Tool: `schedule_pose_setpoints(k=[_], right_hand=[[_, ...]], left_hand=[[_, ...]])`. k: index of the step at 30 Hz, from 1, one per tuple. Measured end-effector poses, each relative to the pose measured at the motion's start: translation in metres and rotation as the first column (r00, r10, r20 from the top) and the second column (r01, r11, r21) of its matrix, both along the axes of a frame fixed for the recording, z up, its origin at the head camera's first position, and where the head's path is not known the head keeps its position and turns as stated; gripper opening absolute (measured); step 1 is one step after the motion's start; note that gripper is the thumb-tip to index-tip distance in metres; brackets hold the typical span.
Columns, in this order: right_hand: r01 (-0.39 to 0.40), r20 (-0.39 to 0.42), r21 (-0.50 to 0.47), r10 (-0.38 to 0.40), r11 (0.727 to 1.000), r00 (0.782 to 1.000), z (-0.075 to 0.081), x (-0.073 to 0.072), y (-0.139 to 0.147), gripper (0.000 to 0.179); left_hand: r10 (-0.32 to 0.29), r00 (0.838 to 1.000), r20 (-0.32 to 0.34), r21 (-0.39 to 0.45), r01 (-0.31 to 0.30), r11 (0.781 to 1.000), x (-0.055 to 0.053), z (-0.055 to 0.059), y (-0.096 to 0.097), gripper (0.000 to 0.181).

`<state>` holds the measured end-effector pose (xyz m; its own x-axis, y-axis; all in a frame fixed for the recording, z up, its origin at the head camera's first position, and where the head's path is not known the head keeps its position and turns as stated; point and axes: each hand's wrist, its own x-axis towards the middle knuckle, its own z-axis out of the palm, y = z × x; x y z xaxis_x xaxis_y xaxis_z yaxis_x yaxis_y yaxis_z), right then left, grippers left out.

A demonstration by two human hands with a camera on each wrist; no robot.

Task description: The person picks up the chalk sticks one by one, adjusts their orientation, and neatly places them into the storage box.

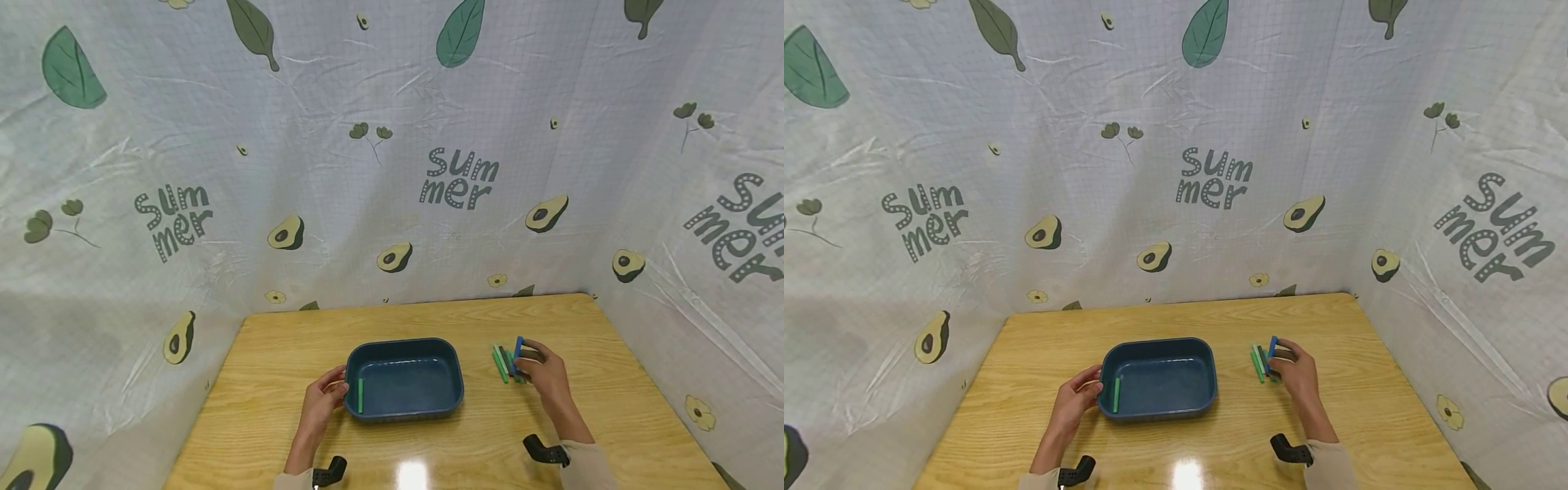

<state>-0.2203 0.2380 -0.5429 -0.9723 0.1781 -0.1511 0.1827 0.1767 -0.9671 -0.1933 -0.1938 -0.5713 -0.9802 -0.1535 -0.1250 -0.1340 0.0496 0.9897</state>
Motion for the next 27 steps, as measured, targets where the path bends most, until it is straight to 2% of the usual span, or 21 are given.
schedule_pose_setpoints(k=[7, 16, 27], right_hand=[[-0.078, -0.021, -0.017, 0.077, 0.997, 0.997, 0.013, -0.001, -0.012, 0.052], [-0.158, -0.050, -0.094, 0.154, 0.983, 0.987, 0.024, 0.000, -0.031, 0.054], [-0.259, -0.097, -0.186, 0.245, 0.948, 0.965, 0.033, -0.008, -0.061, 0.052]], left_hand=[[0.002, 1.000, 0.005, -0.005, -0.002, 1.000, -0.001, -0.001, -0.001, 0.043], [-0.002, 1.000, 0.010, 0.000, 0.002, 1.000, 0.000, -0.001, -0.002, 0.043], [-0.023, 1.000, 0.002, -0.002, 0.023, 1.000, 0.003, 0.000, -0.004, 0.043]])
